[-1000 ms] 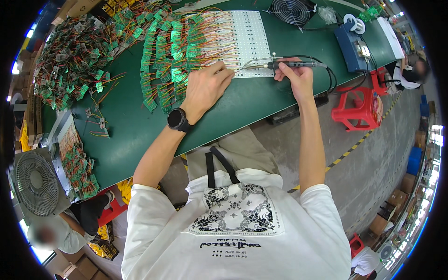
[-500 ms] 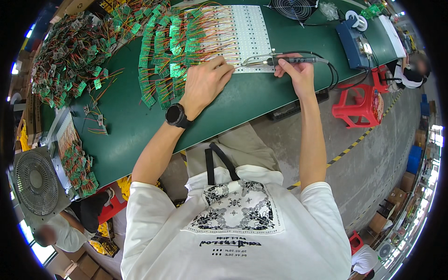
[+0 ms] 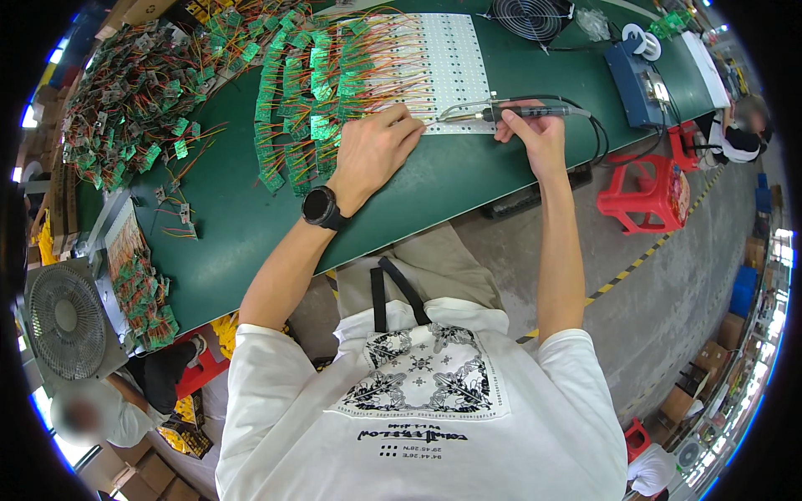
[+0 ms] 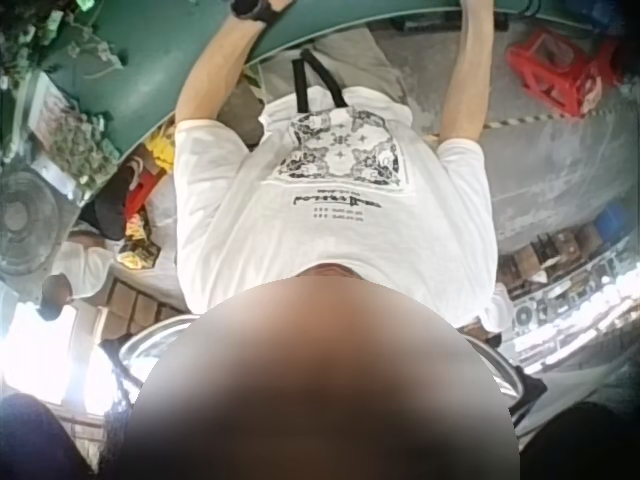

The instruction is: The person solders wires onto an LED array panel using a soldering iron and solder wire.

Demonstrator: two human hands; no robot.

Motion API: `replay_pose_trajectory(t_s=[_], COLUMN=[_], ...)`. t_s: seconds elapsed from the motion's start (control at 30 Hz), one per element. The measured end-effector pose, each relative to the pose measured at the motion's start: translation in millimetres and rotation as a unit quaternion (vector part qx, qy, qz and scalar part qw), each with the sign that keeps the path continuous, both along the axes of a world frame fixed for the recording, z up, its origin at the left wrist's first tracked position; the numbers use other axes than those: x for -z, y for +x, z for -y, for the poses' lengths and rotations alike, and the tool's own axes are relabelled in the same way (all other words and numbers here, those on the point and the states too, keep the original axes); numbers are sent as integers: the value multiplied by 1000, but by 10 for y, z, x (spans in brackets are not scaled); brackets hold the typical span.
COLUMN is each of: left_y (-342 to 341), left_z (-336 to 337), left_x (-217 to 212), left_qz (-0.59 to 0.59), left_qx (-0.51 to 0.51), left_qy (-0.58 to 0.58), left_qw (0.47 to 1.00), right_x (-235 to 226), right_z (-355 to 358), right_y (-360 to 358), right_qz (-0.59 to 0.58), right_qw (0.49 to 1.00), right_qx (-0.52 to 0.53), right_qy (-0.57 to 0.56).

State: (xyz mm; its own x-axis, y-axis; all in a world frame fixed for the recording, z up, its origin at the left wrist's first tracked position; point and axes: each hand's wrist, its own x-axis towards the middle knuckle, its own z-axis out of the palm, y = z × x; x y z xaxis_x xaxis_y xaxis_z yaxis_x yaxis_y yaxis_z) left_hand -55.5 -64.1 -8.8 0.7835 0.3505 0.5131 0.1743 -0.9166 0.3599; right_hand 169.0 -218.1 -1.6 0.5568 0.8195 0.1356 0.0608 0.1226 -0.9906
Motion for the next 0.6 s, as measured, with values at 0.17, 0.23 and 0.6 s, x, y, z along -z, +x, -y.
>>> replay_pose_trajectory(t_s=[0.17, 0.23, 0.6], left_y=[19, 24, -70], left_z=[9, 19, 148], left_x=[-11, -13, -199], left_qz=[-6, 0, 56], left_qx=[-5, -4, -12], left_qy=[-1, -2, 77], left_qw=[1000, 1000, 995], right_x=[36, 18, 91], right_z=[16, 22, -6], right_y=[35, 21, 60], right_qz=[-32, -28, -45], right_qw=[999, 999, 999], right_qx=[14, 18, 14], right_qy=[29, 29, 24])
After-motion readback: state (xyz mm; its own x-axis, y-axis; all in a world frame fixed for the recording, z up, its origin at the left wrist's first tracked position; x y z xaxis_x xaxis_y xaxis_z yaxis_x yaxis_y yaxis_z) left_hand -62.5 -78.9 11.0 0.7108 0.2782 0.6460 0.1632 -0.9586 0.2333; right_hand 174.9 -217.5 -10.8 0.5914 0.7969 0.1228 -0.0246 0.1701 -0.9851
